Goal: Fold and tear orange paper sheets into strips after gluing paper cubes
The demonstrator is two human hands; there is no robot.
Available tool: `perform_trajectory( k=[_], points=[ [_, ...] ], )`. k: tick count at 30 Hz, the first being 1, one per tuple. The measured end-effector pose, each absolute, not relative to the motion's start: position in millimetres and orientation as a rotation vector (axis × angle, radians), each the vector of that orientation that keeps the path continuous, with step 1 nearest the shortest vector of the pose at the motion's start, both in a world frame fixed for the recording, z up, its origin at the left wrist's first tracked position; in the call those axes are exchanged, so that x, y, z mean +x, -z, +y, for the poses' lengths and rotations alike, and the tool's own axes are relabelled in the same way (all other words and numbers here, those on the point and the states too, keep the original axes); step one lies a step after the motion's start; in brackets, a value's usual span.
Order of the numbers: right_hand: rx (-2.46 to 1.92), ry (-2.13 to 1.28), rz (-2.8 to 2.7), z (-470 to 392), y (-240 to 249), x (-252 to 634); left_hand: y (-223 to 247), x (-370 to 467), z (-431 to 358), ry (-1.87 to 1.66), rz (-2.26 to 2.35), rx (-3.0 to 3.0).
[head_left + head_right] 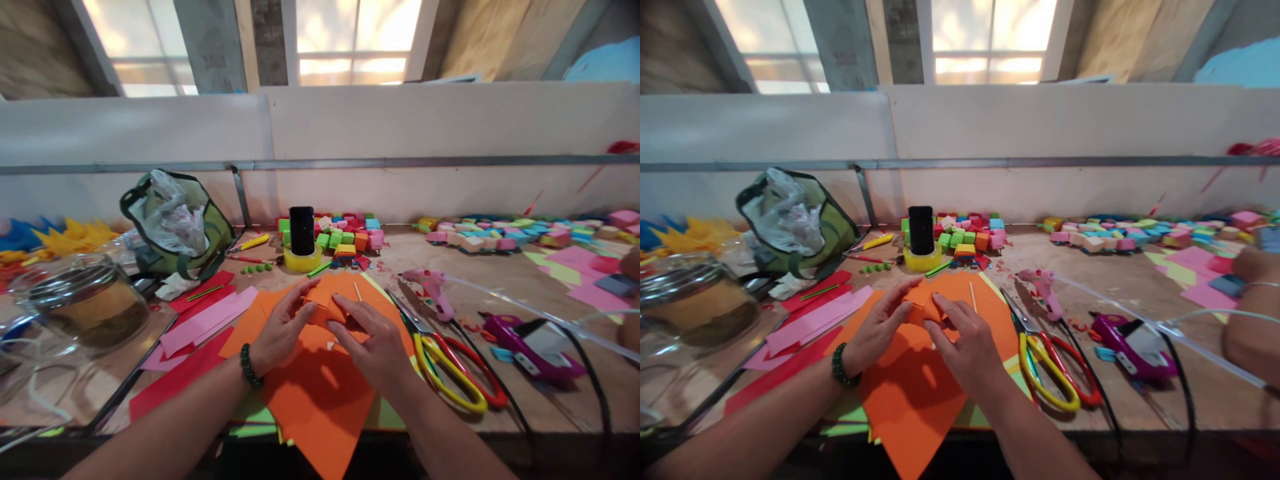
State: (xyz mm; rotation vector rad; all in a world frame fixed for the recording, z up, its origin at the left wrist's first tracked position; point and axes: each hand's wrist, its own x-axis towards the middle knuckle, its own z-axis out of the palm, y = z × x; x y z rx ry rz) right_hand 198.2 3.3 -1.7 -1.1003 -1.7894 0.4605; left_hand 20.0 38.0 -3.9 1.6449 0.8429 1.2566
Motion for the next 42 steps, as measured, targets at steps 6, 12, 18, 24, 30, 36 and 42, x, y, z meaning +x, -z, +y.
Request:
perform_trajectory(
  k=[6, 12, 18, 24, 30, 36, 42],
  points=[
    [-1.054, -0.45, -1.753, 5.0, -0.6, 198.8, 5.9, 19.7, 36.1, -1.283, 0.836, 1.718],
    [-1.066, -0.469, -1.725, 5.8, 0.8, 199.8, 7.7, 19.9, 36.1, -1.299, 0.841, 1.749],
    [-1.085, -0.513, -1.729, 6.5, -0.5, 199.1, 9.3, 19.0, 36.0, -1.295, 0.861, 1.744],
    [-1.092, -0.734, -1.569, 7.6, 2.4, 196.7, 10.1, 18.8, 36.5, -1.263, 0.864, 1.842],
    [-1.057, -1.078, -1.357, 8.2, 1.9, 192.7, 12.2, 19.3, 35.4, -1.21, 0.929, 2.044],
    [-1.077, -1.077, -1.316, 8.0, -2.6, 190.9, 9.8, 21.8, 31.0, -1.247, 0.89, 2.041],
    [-1.145, -0.868, -1.455, 9.7, 3.9, 196.1, 6.7, 20.2, 33.2, -1.233, 0.849, 1.955]
  ],
)
